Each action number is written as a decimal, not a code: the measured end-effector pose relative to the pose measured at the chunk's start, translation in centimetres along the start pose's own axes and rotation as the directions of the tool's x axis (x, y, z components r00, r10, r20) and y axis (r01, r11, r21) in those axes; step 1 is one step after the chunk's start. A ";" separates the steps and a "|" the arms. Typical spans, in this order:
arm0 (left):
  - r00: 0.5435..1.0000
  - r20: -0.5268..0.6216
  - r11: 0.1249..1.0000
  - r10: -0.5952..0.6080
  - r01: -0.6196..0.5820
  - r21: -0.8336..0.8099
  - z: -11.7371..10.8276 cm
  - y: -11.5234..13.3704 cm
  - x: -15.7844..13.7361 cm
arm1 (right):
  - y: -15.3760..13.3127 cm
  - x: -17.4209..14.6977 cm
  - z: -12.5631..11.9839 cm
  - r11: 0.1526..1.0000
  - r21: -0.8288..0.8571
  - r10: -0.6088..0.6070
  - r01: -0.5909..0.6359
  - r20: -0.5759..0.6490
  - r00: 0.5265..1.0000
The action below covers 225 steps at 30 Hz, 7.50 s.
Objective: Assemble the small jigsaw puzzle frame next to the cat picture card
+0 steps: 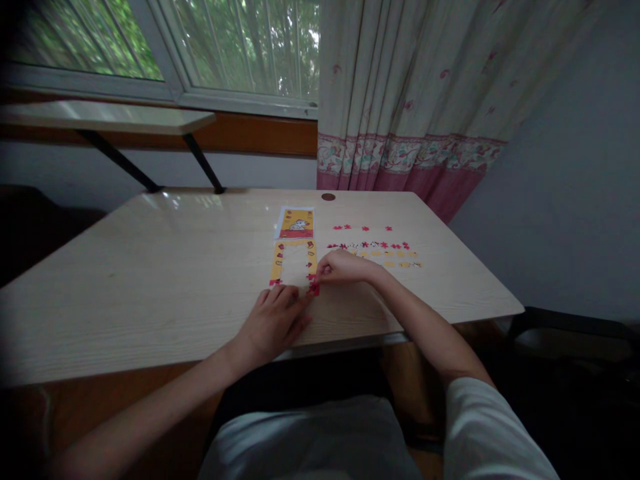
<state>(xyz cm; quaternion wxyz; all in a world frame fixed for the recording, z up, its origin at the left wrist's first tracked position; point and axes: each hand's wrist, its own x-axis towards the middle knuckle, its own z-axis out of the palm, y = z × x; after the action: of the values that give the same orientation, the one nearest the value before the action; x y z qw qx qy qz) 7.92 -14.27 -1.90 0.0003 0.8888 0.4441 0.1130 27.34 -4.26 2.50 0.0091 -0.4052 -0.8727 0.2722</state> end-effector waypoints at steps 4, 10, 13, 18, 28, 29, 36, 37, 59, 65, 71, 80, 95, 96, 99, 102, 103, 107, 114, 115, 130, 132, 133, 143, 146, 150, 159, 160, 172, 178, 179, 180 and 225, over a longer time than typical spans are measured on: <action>1.000 0.014 1.000 0.003 -0.002 -0.022 0.0 0.0 0.0 | -0.3 -0.4 0.2 0.995 -0.098 0.033 -0.033 -0.006 0.999; 1.000 0.024 0.998 0.011 -0.010 -0.062 -0.2 -0.3 -0.1 | -0.4 -0.6 1.1 0.990 -0.140 -0.013 0.008 -0.032 0.999; 1.000 0.025 0.998 0.011 -0.009 -0.067 -0.2 -0.4 0.0 | -0.4 -0.6 1.2 0.990 -0.139 -0.024 0.017 -0.047 0.999; 0.999 0.024 0.996 0.027 -0.025 -0.085 -0.2 -0.8 0.0 | -0.4 -0.6 1.0 0.990 -0.136 -0.037 0.032 -0.035 0.999; 0.994 0.018 0.992 0.109 -0.107 -0.068 -2.7 -5.9 2.9 | -0.3 -0.6 1.2 0.999 -0.040 -0.019 0.020 0.012 1.000; 0.990 0.033 0.989 0.134 -0.131 -0.069 -2.7 -6.5 3.5 | -0.3 -0.6 1.2 0.999 -0.035 -0.012 0.012 0.015 1.000; 0.963 0.088 0.966 0.255 -0.250 -0.067 -0.9 -8.5 5.8 | 0.1 -0.5 1.4 1.000 -0.023 -0.007 0.006 -0.007 1.000; 0.961 0.086 0.963 0.264 -0.259 -0.068 -0.7 -8.5 5.8 | 0.2 -0.5 1.5 1.000 -0.018 -0.010 0.010 -0.008 1.000; 0.952 0.061 0.950 0.300 -0.293 -0.104 -0.2 -8.4 5.1 | -0.4 -0.7 1.4 0.998 -0.038 -0.045 0.043 -0.052 0.998; 0.950 0.059 0.947 0.308 -0.300 -0.115 -0.1 -8.6 5.1 | -0.4 -0.5 1.0 0.994 -0.041 -0.100 0.097 -0.099 0.990; 0.948 0.054 0.946 0.314 -0.308 -0.098 -0.1 -8.7 5.1 | 0.3 0.4 1.4 0.999 -0.037 -0.024 0.016 -0.214 0.977; 0.950 0.080 0.952 0.301 -0.294 -0.091 -0.2 -8.6 5.2 | 0.5 0.9 1.9 1.000 -0.020 -0.015 0.011 -0.207 0.978; 0.949 0.071 0.950 0.306 -0.300 -0.082 0.0 -8.6 5.4 | 1.0 1.7 1.9 0.997 0.076 0.024 -0.008 -0.206 0.978; 0.949 0.064 0.949 0.308 -0.302 -0.089 0.0 -8.7 5.4 | 1.0 1.6 1.9 0.997 0.074 0.019 -0.004 -0.202 0.979; 0.953 0.027 0.947 0.301 -0.296 -0.123 -0.1 -9.1 5.3 | 1.1 1.2 1.5 0.998 0.063 -0.010 0.024 -0.201 0.980; 0.971 -0.009 0.961 0.238 -0.237 -0.139 -0.5 -10.2 5.2 | 1.4 0.7 0.9 0.998 0.054 -0.010 0.024 -0.246 0.969; 0.977 -0.012 0.968 0.212 -0.212 -0.131 -0.7 -10.7 5.2 | 1.6 0.5 0.7 0.999 0.040 -0.021 0.032 -0.264 0.964; 0.996 0.010 0.992 0.094 -0.093 -0.081 -1.2 -13.2 4.9 | 2.1 0.4 0.6 0.984 -0.132 -0.155 0.121 -0.287 0.945; 0.969 0.242 0.995 0.045 -0.023 -0.092 -1.5 -15.0 4.5 | 2.2 1.1 1.7 0.963 -0.261 -0.118 0.059 -0.216 0.969; 0.962 0.269 0.995 0.041 -0.014 -0.100 -1.4 -15.0 4.5 | 2.3 1.2 1.8 0.961 -0.270 -0.113 0.054 -0.207 0.972; 0.930 0.365 0.988 0.050 0.007 -0.152 -1.5 -14.0 4.6 | 2.1 1.5 2.1 0.958 -0.287 -0.055 0.016 -0.129 0.990; 0.930 0.365 0.988 0.051 0.008 -0.157 -1.5 -13.9 4.6 | 2.0 1.4 2.0 0.959 -0.284 -0.045 0.008 -0.125 0.991; 0.930 0.364 0.987 0.052 0.007 -0.158 -1.5 -13.9 4.6 | 2.0 1.4 2.0 0.959 -0.284 -0.041 0.005 -0.124 0.991; 0.934 0.353 0.988 0.056 -0.001 -0.153 -1.3 -14.0 4.6 | 2.6 1.7 2.3 0.963 -0.269 -0.049 0.014 -0.123 0.991; 0.932 0.357 0.988 0.061 -0.006 -0.153 -1.4 -13.9 4.6 | 2.5 1.7 2.5 0.965 -0.264 -0.037 0.005 -0.116 0.993; 0.950 0.304 0.988 0.066 -0.021 -0.150 -1.4 -14.2 4.6 | 2.7 1.5 2.0 0.968 -0.245 -0.086 0.050 -0.142 0.986; 0.970 0.243 0.998 -0.025 0.040 -0.056 -0.6 -15.5 4.7 | 10.6 0.7 -3.8 0.904 -0.249 0.178 -0.349 -0.523 0.833; 0.973 0.229 0.998 -0.026 0.038 -0.046 -0.4 -15.6 4.7 | 11.7 0.6 -4.1 0.871 -0.242 0.243 -0.428 -0.544 0.803; 0.991 0.130 0.999 0.041 -0.039 -0.013 -0.2 -15.4 4.9 | 14.4 1.4 -3.5 0.818 -0.181 0.375 -0.546 -0.552 0.745; 0.991 0.128 0.999 0.044 -0.042 -0.012 -0.1 -15.4 4.8 | 15.7 0.9 -4.0 0.855 -0.172 0.338 -0.489 -0.529 0.778; 0.991 0.125 0.999 0.044 -0.043 -0.011 -0.1 -15.4 4.8 | 15.9 0.8 -4.0 0.857 -0.169 0.334 -0.487 -0.538 0.774; 0.991 0.123 0.999 0.045 -0.044 -0.011 -0.1 -15.5 4.8 | 16.0 0.8 -3.9 0.864 -0.170 0.320 -0.473 -0.540 0.779; 0.955 -0.052 0.396 -0.292 0.072 -0.916 -0.7 -9.6 5.8 | -0.9 3.7 2.5 0.933 0.056 -0.210 0.357 -0.718 0.664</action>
<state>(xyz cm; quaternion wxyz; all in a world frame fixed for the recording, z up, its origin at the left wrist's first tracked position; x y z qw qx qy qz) 3.61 -3.93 -1.06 0.4459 0.6764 0.4049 0.4239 23.65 -3.28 0.00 0.4207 -0.3334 -0.8252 0.1759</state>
